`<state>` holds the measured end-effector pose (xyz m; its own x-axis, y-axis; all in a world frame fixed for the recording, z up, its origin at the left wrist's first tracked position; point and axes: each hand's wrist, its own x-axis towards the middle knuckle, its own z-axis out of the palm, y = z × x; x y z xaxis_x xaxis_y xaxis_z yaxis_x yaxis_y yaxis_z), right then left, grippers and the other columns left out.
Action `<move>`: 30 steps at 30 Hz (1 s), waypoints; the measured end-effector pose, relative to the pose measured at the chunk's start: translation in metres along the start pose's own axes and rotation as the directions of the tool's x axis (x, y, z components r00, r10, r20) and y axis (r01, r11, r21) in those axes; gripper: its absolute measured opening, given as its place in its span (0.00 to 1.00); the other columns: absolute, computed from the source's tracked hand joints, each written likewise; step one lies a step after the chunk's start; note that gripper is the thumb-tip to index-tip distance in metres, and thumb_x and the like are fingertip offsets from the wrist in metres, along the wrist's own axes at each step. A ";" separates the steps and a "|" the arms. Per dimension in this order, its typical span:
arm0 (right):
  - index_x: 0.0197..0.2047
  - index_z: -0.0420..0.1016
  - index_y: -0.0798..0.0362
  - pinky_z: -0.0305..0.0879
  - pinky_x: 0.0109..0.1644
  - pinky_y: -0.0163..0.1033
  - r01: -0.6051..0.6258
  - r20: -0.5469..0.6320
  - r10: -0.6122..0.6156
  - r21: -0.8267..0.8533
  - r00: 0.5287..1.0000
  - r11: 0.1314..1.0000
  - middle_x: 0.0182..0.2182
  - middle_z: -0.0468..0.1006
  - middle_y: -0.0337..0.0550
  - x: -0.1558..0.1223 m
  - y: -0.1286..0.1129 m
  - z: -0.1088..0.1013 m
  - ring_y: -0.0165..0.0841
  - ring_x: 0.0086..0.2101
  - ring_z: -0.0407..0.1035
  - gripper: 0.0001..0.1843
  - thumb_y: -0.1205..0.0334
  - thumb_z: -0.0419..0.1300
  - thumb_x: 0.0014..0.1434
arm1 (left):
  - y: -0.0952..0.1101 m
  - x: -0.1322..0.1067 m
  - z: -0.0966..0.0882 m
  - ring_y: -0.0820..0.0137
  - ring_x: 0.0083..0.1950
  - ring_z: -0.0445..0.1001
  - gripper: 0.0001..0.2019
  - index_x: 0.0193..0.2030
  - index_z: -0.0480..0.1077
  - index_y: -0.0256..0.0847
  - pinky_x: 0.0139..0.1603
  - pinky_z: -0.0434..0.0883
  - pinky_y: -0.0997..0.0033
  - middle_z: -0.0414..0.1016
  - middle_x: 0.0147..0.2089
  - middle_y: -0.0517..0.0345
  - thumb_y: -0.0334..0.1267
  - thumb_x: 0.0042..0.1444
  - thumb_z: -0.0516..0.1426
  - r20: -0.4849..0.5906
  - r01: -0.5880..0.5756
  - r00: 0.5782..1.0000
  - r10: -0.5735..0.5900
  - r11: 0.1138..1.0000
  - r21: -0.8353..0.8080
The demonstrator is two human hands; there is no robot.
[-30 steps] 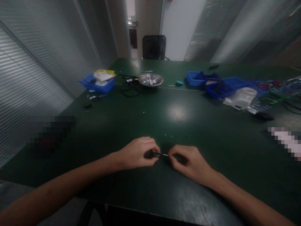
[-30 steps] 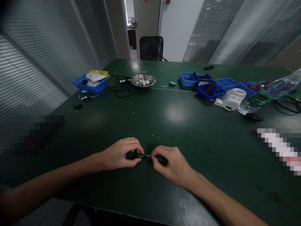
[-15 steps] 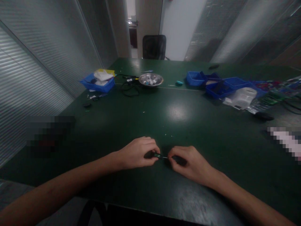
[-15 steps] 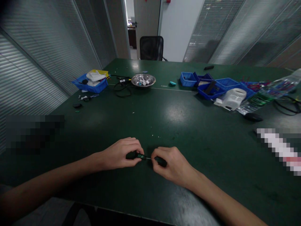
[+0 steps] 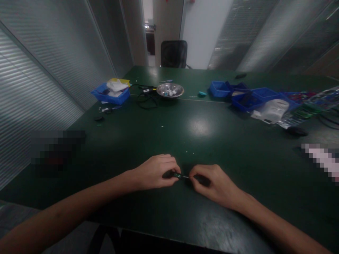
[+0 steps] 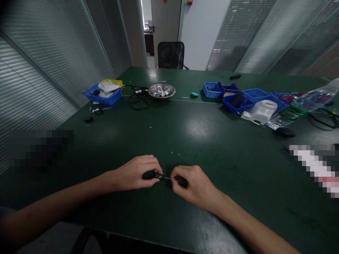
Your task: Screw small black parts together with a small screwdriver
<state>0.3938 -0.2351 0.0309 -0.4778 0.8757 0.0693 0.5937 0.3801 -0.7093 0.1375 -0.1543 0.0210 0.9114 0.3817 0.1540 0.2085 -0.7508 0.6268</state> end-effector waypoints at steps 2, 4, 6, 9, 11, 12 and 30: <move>0.36 0.77 0.52 0.62 0.33 0.35 0.005 -0.004 -0.005 0.004 1.000 1.000 0.29 0.77 0.37 0.000 0.000 0.002 0.29 0.27 0.70 0.07 0.70 0.58 0.61 | 0.000 0.000 0.000 0.66 0.45 0.72 0.06 0.47 0.73 0.40 0.48 0.67 0.64 0.77 0.43 0.55 0.38 0.66 0.60 -0.003 -0.003 1.000 0.003 1.000 0.003; 0.37 0.77 0.52 0.63 0.33 0.35 0.014 -0.033 -0.013 0.033 0.999 0.999 0.29 0.77 0.38 0.000 -0.001 0.004 0.30 0.27 0.70 0.07 0.69 0.58 0.63 | -0.001 0.000 0.001 0.66 0.44 0.72 0.06 0.47 0.73 0.40 0.48 0.67 0.65 0.76 0.43 0.55 0.37 0.66 0.60 -0.002 -0.009 1.000 0.009 1.000 0.007; 0.37 0.77 0.52 0.64 0.35 0.35 0.021 -0.109 -0.011 0.090 0.994 0.996 0.30 0.78 0.39 0.000 -0.002 0.005 0.31 0.29 0.71 0.08 0.66 0.57 0.66 | -0.002 0.000 0.002 0.66 0.45 0.73 0.06 0.47 0.74 0.40 0.48 0.67 0.65 0.76 0.43 0.55 0.38 0.65 0.60 -0.009 -0.010 1.000 0.010 1.000 0.009; 0.37 0.76 0.53 0.64 0.35 0.36 0.052 -0.216 -0.020 0.141 0.976 0.989 0.30 0.78 0.40 0.000 -0.001 0.006 0.31 0.29 0.71 0.10 0.62 0.57 0.70 | -0.003 0.000 0.003 0.65 0.46 0.73 0.08 0.48 0.74 0.41 0.48 0.68 0.65 0.77 0.44 0.54 0.39 0.65 0.60 -0.012 -0.008 1.000 0.008 1.000 0.006; 0.38 0.77 0.53 0.64 0.34 0.36 0.061 -0.226 -0.028 0.140 0.974 0.988 0.30 0.78 0.40 0.000 0.000 0.006 0.31 0.29 0.71 0.09 0.62 0.57 0.70 | -0.003 0.000 0.002 0.65 0.46 0.73 0.08 0.49 0.74 0.41 0.49 0.68 0.65 0.77 0.44 0.54 0.39 0.66 0.60 0.003 -0.013 1.000 0.013 1.000 -0.004; 0.38 0.77 0.53 0.64 0.34 0.35 0.054 -0.223 -0.022 0.139 0.974 0.989 0.30 0.78 0.39 0.000 0.001 0.005 0.31 0.29 0.71 0.09 0.62 0.58 0.69 | -0.003 0.001 0.001 0.65 0.46 0.73 0.08 0.50 0.74 0.41 0.49 0.68 0.65 0.77 0.45 0.54 0.39 0.66 0.60 0.012 -0.015 1.000 0.015 1.000 -0.012; 0.38 0.77 0.53 0.62 0.33 0.35 0.048 -0.185 -0.021 0.141 0.983 0.989 0.29 0.77 0.38 -0.002 0.002 0.005 0.30 0.28 0.70 0.09 0.63 0.58 0.69 | -0.091 -0.043 -0.094 0.64 0.51 0.74 0.12 0.53 0.78 0.48 0.52 0.70 0.65 0.74 0.52 0.52 0.44 0.67 0.59 0.015 0.268 0.963 -0.267 0.962 -0.051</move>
<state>0.3930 -0.2377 0.0258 -0.3622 0.9075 0.2128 0.4728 0.3756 -0.7971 0.0455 -0.0514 0.0293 0.8276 0.5604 -0.0306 0.4266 -0.5927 0.6832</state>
